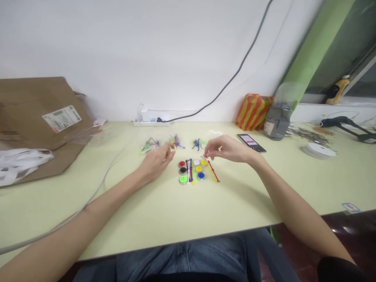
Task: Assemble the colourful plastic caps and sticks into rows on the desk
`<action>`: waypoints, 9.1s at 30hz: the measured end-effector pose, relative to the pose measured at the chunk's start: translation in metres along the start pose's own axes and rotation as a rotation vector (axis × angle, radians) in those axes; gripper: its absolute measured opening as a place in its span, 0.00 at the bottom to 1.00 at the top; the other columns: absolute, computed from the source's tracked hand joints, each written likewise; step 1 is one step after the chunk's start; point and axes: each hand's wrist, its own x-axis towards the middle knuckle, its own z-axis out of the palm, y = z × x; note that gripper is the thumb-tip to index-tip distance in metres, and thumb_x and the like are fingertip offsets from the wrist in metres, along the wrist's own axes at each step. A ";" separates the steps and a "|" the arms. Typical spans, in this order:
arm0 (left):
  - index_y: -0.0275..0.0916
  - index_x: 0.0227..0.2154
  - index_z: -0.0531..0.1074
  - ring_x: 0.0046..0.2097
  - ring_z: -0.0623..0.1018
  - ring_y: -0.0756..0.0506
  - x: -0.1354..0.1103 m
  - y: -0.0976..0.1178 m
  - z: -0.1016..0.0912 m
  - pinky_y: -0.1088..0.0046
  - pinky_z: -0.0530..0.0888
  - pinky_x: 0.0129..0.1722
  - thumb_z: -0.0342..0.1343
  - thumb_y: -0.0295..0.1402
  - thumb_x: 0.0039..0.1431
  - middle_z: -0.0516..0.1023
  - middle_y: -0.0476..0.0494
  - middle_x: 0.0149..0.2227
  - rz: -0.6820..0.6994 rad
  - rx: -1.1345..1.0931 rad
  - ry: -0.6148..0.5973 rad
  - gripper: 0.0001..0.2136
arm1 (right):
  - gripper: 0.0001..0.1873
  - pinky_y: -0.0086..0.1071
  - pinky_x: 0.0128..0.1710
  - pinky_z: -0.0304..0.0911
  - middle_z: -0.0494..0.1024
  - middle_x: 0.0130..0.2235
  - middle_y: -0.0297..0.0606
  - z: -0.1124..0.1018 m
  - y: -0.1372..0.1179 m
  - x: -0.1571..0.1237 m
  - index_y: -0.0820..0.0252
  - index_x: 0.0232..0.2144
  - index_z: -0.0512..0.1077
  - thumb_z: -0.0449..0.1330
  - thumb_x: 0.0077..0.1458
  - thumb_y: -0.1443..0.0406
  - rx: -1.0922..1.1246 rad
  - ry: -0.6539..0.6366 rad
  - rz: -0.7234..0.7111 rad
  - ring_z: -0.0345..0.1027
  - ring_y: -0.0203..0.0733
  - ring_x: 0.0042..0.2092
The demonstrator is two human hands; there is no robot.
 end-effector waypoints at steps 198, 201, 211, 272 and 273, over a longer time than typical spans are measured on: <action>0.39 0.36 0.67 0.28 0.71 0.52 -0.002 0.043 0.009 0.77 0.67 0.29 0.52 0.31 0.65 0.72 0.50 0.29 0.415 -0.207 0.073 0.03 | 0.03 0.27 0.27 0.59 0.81 0.29 0.37 -0.005 0.041 -0.007 0.60 0.31 0.69 0.60 0.53 0.67 -0.095 -0.398 0.477 0.73 0.36 0.27; 0.39 0.36 0.66 0.29 0.71 0.52 -0.002 0.043 0.010 0.77 0.68 0.29 0.53 0.32 0.65 0.72 0.50 0.29 0.408 -0.208 0.068 0.03 | 0.03 0.28 0.30 0.63 0.80 0.28 0.37 0.000 0.045 -0.004 0.61 0.29 0.69 0.60 0.53 0.67 -0.066 -0.402 0.450 0.73 0.36 0.26; 0.39 0.38 0.66 0.29 0.71 0.52 -0.003 0.041 0.011 0.77 0.68 0.30 0.53 0.33 0.66 0.72 0.51 0.30 0.389 -0.207 0.023 0.03 | 0.06 0.29 0.29 0.64 0.79 0.28 0.36 0.007 0.035 -0.004 0.59 0.30 0.68 0.56 0.58 0.63 -0.119 -0.381 0.406 0.71 0.36 0.27; 0.41 0.35 0.60 0.27 0.74 0.53 -0.011 0.046 0.012 0.79 0.69 0.27 0.60 0.40 0.62 0.71 0.54 0.28 0.269 -0.403 0.164 0.13 | 0.12 0.27 0.26 0.65 0.78 0.30 0.35 0.071 -0.013 0.010 0.62 0.30 0.78 0.71 0.47 0.59 0.545 0.299 -0.096 0.69 0.34 0.28; 0.41 0.36 0.60 0.28 0.75 0.52 -0.010 0.046 0.012 0.78 0.70 0.28 0.60 0.40 0.62 0.72 0.54 0.29 0.274 -0.407 0.156 0.13 | 0.12 0.27 0.27 0.66 0.78 0.31 0.35 0.071 -0.013 0.010 0.62 0.30 0.77 0.70 0.49 0.58 0.532 0.306 -0.108 0.70 0.34 0.28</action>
